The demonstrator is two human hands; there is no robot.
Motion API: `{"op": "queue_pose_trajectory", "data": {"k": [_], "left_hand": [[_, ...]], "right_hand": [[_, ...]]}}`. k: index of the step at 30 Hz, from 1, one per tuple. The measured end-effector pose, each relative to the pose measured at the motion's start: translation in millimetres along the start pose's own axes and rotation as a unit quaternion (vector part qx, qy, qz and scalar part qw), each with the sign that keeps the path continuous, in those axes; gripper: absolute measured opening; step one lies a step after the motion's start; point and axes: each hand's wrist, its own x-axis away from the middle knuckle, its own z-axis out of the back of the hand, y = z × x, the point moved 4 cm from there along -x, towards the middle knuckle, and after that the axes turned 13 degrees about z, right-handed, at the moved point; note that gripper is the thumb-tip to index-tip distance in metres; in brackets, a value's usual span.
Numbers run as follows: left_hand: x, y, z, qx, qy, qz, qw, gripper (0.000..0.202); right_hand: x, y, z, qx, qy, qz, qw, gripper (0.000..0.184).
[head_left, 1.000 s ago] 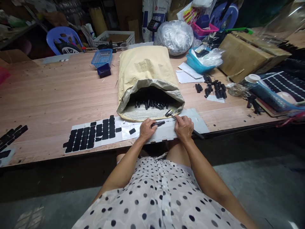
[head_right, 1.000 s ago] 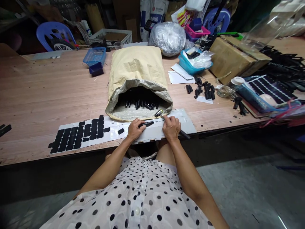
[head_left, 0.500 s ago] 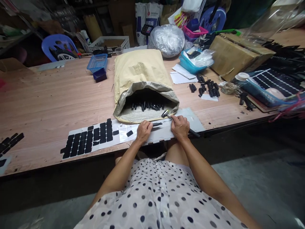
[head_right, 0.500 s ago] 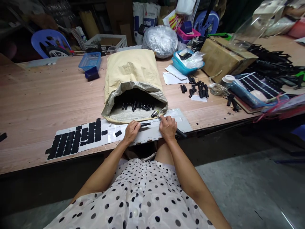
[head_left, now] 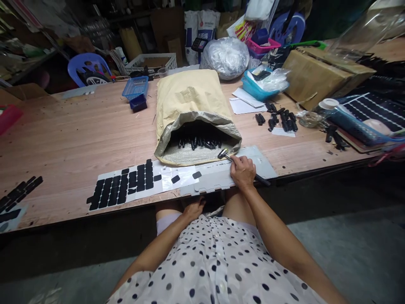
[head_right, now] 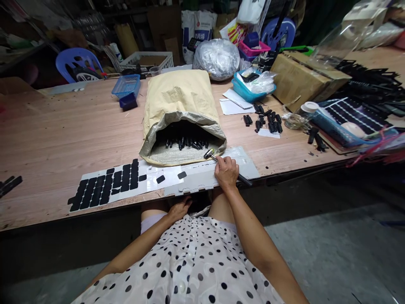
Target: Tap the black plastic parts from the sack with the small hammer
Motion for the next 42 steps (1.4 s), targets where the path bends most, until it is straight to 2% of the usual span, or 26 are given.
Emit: {"op": "queue_pose_trajectory", "data": {"k": [2, 5, 7, 9, 11, 14, 16, 18, 20, 23, 27, 29, 33, 35, 38, 42], "left_hand": [[0, 5, 1.8, -0.013, -0.030, -0.014, 0.999, 0.025], [16, 28, 14.5, -0.006, -0.107, -0.128, 0.986, 0.022], [26, 47, 33.6, 0.035, -0.155, -0.201, 0.966, 0.020], [22, 63, 62.1, 0.105, -0.166, -0.226, 0.954, 0.022], [2, 73, 96.3, 0.176, -0.113, -0.195, 0.958, 0.024], [-43, 76, 148.1, 0.237, 0.092, -0.079, 0.964, 0.019], [-68, 76, 170.9, 0.209, 0.213, 0.008, 0.954, 0.013], [-86, 80, 182.1, 0.156, 0.279, 0.067, 0.945, 0.017], [-97, 84, 185.1, 0.108, 0.300, 0.099, 0.943, 0.024], [-102, 82, 184.8, 0.072, 0.294, 0.130, 0.944, 0.020], [-91, 63, 182.8, 0.072, 0.272, 0.145, 0.949, 0.009], [-80, 53, 177.2, 0.085, 0.262, 0.102, 0.956, 0.008], [-57, 55, 150.2, 0.106, 0.209, -0.100, 0.967, 0.017], [-50, 62, 134.0, 0.096, 0.181, -0.174, 0.963, 0.019], [-47, 69, 118.0, 0.068, 0.181, -0.214, 0.957, 0.018], [-48, 70, 112.0, 0.045, 0.221, -0.230, 0.947, 0.021]], "right_hand": [[0, 0, 0, 0.002, -0.001, 0.002, 1.000, 0.033], [0, -1, 0, 0.010, -0.004, 0.004, 1.000, 0.033], [1, -1, 0, 0.016, -0.005, 0.003, 1.000, 0.033], [1, -1, -1, 0.020, -0.008, 0.004, 1.000, 0.033], [1, -1, -2, 0.023, -0.010, 0.004, 1.000, 0.032], [1, -2, -3, 0.023, -0.008, 0.003, 1.000, 0.030], [1, -3, -3, 0.022, -0.003, 0.004, 1.000, 0.030], [1, -4, -2, 0.021, 0.003, 0.006, 1.000, 0.031], [0, -5, -1, 0.020, 0.009, 0.007, 1.000, 0.031], [-1, -5, -1, 0.019, 0.014, 0.006, 1.000, 0.030], [-1, -6, -2, 0.017, 0.015, 0.005, 1.000, 0.030], [-1, -6, -4, 0.015, 0.011, 0.003, 1.000, 0.030], [-1, -5, -5, 0.014, 0.002, -0.004, 1.000, 0.031], [-2, -5, -5, 0.017, -0.003, -0.005, 1.000, 0.031], [-2, -5, -4, 0.025, -0.009, -0.005, 1.000, 0.031], [-1, -5, -4, 0.032, -0.008, -0.001, 0.999, 0.031]]}}
